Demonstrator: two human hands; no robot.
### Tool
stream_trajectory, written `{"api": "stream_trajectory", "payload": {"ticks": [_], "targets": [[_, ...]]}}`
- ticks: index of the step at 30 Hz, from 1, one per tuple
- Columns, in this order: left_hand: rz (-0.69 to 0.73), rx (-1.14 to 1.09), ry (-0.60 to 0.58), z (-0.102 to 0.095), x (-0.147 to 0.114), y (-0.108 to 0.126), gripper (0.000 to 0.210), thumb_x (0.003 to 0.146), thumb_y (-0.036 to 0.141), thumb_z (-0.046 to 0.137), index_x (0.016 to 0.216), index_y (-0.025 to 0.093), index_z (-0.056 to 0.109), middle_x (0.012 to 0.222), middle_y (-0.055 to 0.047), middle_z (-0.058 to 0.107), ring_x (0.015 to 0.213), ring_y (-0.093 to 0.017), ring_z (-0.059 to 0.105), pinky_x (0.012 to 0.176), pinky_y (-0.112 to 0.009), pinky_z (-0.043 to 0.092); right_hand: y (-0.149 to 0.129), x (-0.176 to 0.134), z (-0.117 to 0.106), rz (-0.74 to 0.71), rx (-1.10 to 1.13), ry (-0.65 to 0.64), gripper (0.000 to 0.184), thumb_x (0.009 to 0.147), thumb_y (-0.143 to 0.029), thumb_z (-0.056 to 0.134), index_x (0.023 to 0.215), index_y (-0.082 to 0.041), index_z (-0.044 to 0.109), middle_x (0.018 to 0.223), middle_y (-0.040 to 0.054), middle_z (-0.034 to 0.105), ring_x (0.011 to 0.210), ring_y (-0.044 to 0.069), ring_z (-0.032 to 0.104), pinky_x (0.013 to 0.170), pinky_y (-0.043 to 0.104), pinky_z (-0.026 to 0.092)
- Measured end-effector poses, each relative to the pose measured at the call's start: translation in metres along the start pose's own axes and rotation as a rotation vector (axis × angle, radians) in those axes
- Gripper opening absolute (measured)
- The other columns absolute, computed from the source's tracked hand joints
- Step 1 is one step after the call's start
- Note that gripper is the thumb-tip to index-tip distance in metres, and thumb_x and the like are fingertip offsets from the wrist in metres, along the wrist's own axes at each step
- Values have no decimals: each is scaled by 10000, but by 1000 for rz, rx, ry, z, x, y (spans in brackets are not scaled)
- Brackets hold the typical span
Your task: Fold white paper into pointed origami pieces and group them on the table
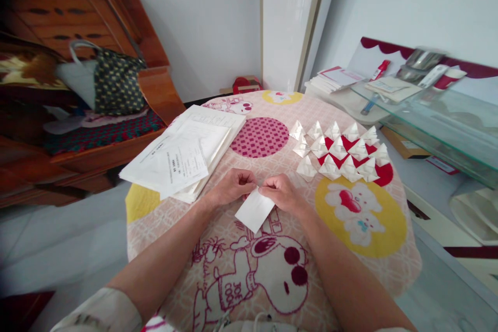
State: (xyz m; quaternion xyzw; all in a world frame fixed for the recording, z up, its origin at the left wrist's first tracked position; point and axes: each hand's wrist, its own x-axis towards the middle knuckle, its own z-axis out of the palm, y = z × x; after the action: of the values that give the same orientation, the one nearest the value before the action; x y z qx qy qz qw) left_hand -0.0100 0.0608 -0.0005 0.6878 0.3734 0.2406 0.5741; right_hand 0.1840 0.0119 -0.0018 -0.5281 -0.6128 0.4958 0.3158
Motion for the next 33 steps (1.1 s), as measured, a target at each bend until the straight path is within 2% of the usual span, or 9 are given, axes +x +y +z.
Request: {"api": "stream_trajectory", "payload": {"ticks": [4,10,18,21,26,29,33], "targets": [[-5,53,91,1,-1,4,127,738,247,578,652,154,581,548,33,526,496,-82,486,471,-199,315,-4,-1,0,44,49,7,242,804,-324,584,601,-195,609,502,-28,534,434,99,456,411,226,299],[62,93,79,3,2,-2,140,727,275,599,677,147,627,605,28,537,557,-86,433,513,-214,301,-3,0,3,17,26,51,274,780,-286,588,525,-197,539,451,-37,491,419,92,450,396,219,275],[12,42,140,-5,2,0,164,718,286,614,633,148,595,570,33,508,535,-83,411,507,-228,277,-7,-2,-4,85,34,95,161,710,-247,569,573,-187,631,486,-14,591,405,96,498,398,204,337],[-27,-18,162,-10,1,1,162,720,286,632,646,145,600,567,28,524,522,-83,427,506,-231,292,-8,-3,-9,97,57,114,157,696,-234,577,555,-184,623,489,-6,606,401,89,493,393,197,328],[-72,-261,301,-15,2,-3,188,693,300,684,658,147,580,595,22,536,534,-85,463,513,-226,335,-6,-3,-13,84,165,191,201,734,-300,636,574,-178,623,501,-1,609,402,97,501,380,209,312],[-79,-404,291,-16,2,-4,243,708,347,730,697,142,599,652,5,578,575,-89,508,543,-224,390,-7,-2,-10,29,262,209,257,785,-380,658,633,-174,651,570,20,649,454,120,546,409,232,370],[-74,-465,246,-12,1,-3,288,714,374,778,732,139,612,707,-5,601,639,-100,552,600,-231,457,-9,-3,-4,-17,314,190,357,846,-493,643,681,-177,661,591,25,652,492,140,565,443,255,403]]}}
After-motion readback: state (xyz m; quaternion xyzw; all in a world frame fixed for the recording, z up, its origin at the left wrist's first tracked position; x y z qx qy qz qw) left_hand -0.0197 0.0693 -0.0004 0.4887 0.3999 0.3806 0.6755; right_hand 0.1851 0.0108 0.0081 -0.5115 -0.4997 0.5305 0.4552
